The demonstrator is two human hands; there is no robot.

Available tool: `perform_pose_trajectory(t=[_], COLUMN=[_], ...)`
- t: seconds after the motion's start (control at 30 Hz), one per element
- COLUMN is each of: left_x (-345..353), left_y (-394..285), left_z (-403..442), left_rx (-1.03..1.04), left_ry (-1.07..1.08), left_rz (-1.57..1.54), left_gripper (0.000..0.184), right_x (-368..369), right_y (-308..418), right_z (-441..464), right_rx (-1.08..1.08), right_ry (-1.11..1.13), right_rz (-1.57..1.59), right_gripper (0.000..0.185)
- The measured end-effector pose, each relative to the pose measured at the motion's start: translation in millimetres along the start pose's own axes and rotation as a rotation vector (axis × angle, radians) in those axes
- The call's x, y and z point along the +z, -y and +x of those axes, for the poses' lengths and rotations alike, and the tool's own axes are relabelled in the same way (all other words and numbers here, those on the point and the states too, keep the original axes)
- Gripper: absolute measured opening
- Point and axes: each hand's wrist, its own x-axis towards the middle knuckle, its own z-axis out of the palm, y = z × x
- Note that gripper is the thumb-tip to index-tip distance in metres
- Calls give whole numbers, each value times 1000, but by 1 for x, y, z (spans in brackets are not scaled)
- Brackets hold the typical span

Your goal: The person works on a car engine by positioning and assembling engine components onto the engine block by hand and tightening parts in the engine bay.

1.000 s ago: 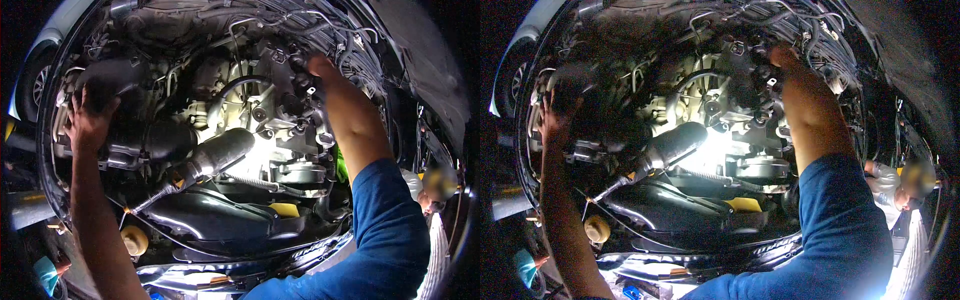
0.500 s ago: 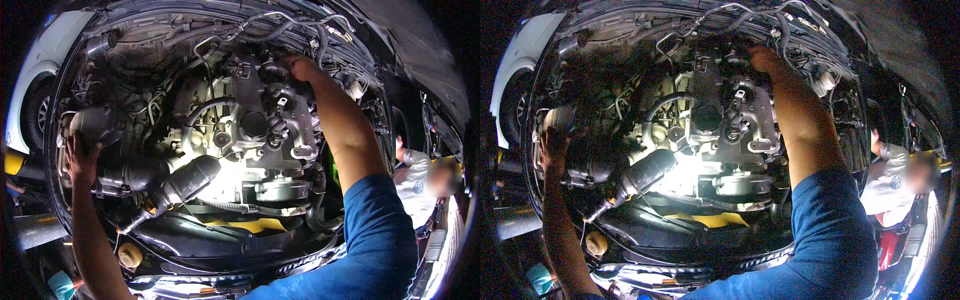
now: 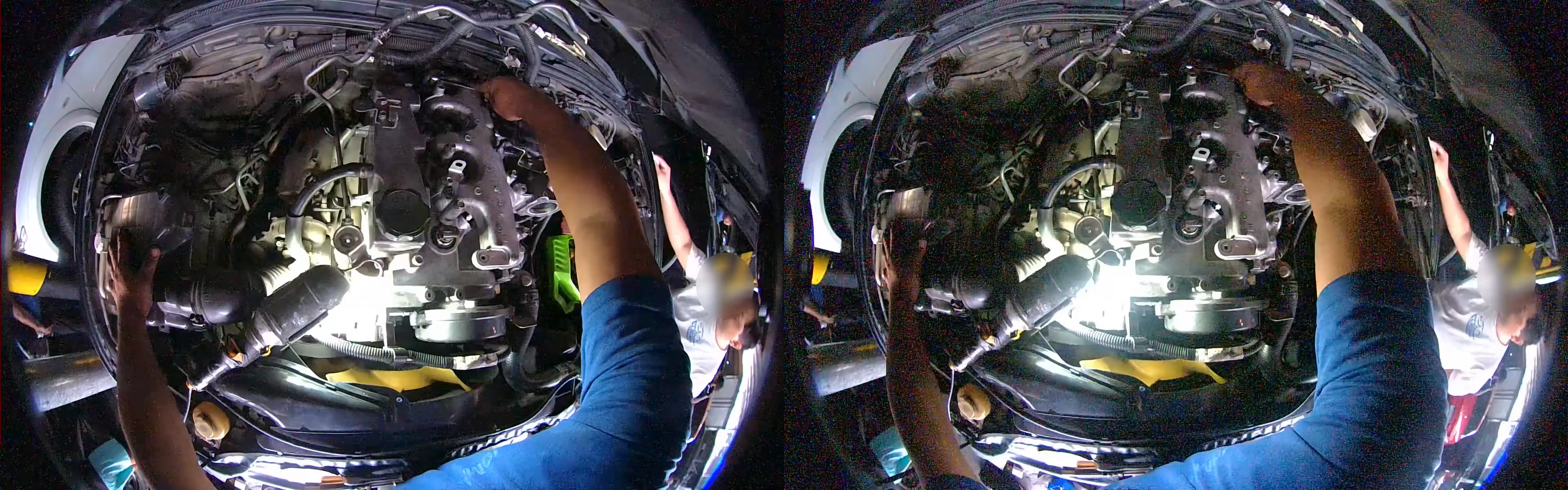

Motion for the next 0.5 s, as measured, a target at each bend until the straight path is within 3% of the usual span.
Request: perform_pose_trajectory(t=[0.13,0.33,0.4,0.47,0.5], left_x=[-2,-4,-22,-18,-18], left_y=[-3,-5,-25,-23,-25], left_z=[0,1,-3,-3,-4], left_rx=[-24,-36,-88,-104,-104], left_ry=[31,34,84,74,52], left_rz=[18,75,47,44,41], left_gripper=[97,94,92,91,91], right_x=[19,14,15,-2,-3], right_y=[-7,-2,11,32,35], right_z=[11,8,3,-6,-9], right_rx=[44,210,179,56,65], right_ry=[-9,-36,-15,12,20], right_rz=[11,338,188,-223,-238], right_gripper=[47,36,37,41,44])
